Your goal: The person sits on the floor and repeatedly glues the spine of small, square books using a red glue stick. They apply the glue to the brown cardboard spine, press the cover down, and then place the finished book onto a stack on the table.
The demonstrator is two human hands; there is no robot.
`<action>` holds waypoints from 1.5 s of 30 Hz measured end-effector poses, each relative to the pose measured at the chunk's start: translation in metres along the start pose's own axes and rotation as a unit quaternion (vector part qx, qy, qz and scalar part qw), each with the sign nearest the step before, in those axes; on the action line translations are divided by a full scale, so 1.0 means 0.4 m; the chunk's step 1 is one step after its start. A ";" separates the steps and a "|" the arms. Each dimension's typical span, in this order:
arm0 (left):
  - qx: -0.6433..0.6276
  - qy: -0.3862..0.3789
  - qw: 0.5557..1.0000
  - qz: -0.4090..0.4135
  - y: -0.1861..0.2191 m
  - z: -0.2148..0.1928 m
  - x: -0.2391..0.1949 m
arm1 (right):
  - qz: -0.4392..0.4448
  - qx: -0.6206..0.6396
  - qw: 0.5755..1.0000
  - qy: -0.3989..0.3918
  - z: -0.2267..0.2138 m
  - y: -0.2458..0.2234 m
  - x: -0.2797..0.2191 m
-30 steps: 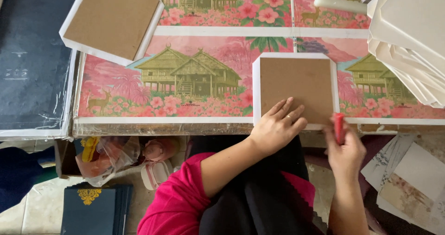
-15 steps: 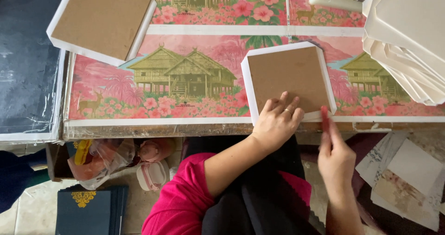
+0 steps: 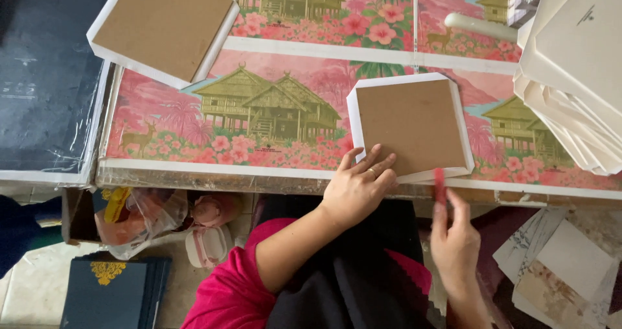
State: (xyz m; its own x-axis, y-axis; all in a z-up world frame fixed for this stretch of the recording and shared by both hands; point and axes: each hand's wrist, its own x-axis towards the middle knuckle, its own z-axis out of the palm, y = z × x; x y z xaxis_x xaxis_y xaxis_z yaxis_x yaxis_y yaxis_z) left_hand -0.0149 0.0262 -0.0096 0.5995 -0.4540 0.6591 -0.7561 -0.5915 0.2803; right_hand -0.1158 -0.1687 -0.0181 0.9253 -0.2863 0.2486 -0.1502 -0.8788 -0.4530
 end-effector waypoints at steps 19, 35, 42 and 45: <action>0.029 -0.084 0.996 -0.030 -0.031 -0.027 0.001 | -0.083 0.060 0.995 0.008 0.012 -0.029 -0.005; 0.058 -0.019 0.997 -0.040 -0.013 -0.037 0.010 | -0.069 -0.046 0.997 -0.005 0.037 -0.048 -0.011; 0.066 -0.021 0.997 -0.026 -0.047 0.007 0.060 | 0.098 -0.059 0.993 -0.039 0.009 -0.019 0.053; 0.117 -0.105 0.987 -0.031 -0.114 0.069 0.134 | -0.029 -0.031 0.994 -0.104 0.041 -0.151 -0.013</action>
State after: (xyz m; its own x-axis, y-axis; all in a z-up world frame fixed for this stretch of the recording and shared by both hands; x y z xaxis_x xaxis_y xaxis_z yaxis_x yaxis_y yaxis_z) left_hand 0.0591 0.0102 -0.0063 0.7026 -0.5253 0.4801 -0.6493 -0.7493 0.1304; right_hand -0.1060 -0.1079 -0.0063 0.9841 -0.1553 0.0866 -0.1102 -0.9148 -0.3887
